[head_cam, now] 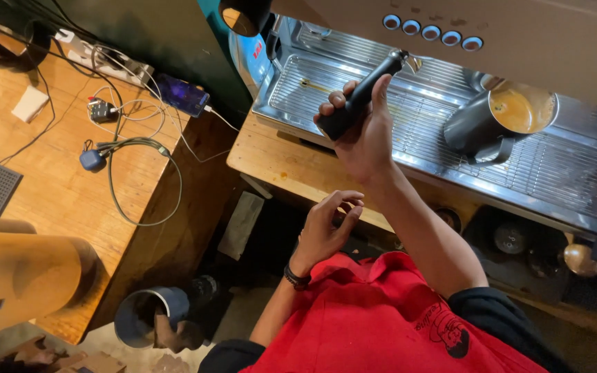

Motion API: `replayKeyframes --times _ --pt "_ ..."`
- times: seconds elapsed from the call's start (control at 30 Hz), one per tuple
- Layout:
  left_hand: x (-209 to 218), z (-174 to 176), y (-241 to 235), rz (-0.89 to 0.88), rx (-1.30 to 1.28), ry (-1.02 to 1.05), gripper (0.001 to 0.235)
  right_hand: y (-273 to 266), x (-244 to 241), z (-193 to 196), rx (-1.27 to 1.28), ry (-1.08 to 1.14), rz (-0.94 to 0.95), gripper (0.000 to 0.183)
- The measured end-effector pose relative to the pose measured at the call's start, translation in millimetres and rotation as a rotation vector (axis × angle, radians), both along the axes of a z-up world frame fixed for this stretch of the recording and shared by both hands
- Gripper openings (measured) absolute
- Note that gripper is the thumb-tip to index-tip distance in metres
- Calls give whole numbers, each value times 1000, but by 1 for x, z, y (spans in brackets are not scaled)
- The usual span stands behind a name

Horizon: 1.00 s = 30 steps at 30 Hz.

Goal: The person prepares espresso by dosing ground coffee into a portafilter, tamping it with a tamper, and placing the portafilter into the espresso machine. The process is repeated for a second dose.

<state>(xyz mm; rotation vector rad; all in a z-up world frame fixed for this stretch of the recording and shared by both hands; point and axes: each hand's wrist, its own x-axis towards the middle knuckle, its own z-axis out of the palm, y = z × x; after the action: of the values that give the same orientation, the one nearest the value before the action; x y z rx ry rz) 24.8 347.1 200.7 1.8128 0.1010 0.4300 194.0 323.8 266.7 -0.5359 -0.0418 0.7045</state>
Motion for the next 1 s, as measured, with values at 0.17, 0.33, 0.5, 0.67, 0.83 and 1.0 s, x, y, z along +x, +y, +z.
replayKeyframes --times 0.17,0.33,0.5,0.67,0.83,1.0 --pt "-7 16 -27 14 29 54 19 -22 -7 12 67 -2 52 53" --pt "5 23 -30 21 6 28 20 -28 -3 12 83 -4 103 52" --pt "33 27 -17 209 379 -215 8 -32 6 -5 6 -52 140 60" --pt "56 57 -7 315 607 -396 3 -81 0 -22 -401 -502 45 44" --pt "82 81 1 516 830 -548 16 -135 -10 -54 -915 -1025 -210 22" --pt "99 125 8 542 1002 -521 22 -167 -26 -79 -1302 -1224 -488 16"
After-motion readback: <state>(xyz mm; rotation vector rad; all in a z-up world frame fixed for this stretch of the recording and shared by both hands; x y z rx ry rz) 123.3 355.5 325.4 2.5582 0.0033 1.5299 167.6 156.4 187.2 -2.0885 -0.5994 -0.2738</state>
